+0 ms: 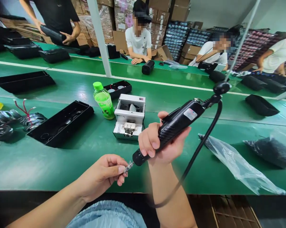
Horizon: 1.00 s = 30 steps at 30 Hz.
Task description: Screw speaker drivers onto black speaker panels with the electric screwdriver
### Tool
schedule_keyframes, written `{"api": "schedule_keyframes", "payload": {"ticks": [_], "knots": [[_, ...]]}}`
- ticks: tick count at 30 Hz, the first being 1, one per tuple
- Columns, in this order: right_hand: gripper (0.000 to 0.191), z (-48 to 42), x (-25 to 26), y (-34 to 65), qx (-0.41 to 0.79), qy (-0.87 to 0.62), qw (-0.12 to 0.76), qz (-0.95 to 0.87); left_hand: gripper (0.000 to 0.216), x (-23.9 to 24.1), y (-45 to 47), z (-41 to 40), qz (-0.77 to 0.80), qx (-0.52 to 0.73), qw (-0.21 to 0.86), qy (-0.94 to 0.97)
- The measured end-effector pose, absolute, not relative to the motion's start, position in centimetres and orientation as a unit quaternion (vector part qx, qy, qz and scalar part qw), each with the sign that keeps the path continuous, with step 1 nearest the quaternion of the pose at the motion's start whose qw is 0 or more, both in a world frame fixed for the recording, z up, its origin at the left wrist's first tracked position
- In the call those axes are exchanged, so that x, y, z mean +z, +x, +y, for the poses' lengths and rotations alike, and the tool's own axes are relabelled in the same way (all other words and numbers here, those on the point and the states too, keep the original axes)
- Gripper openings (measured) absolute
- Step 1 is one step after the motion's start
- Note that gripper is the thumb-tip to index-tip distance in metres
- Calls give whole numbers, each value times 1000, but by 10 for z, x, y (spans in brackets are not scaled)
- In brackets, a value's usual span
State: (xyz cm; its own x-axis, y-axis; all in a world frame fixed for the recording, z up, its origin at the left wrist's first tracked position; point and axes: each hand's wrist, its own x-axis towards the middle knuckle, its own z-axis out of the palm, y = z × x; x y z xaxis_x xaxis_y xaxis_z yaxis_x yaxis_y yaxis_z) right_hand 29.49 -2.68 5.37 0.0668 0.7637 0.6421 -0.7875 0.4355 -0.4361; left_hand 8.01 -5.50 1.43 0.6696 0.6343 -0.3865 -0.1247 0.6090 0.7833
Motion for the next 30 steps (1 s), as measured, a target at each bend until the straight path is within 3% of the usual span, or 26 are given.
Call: {"api": "schedule_keyframes", "payload": {"ticks": [7,10,14,16,20,27,30], "knots": [[65,-41,59,287,515,-134,756,-382,54,20,74,-55,407,198,703,549],[67,-43,64,291,469,-236,752,-398,54,31,36,-35,491,249,523,651],[78,-43,60,311,415,-393,694,-439,70,41,-43,10,613,296,241,692],[81,-43,51,323,405,-462,660,-433,60,38,-75,29,641,266,164,701],[67,-45,29,340,368,-547,629,-412,24,20,-102,38,646,204,94,730],[56,-43,9,350,277,-636,610,-383,30,18,-167,-24,597,210,64,772],[51,-46,7,353,254,-665,598,-368,20,20,-203,-49,525,211,81,821]]}}
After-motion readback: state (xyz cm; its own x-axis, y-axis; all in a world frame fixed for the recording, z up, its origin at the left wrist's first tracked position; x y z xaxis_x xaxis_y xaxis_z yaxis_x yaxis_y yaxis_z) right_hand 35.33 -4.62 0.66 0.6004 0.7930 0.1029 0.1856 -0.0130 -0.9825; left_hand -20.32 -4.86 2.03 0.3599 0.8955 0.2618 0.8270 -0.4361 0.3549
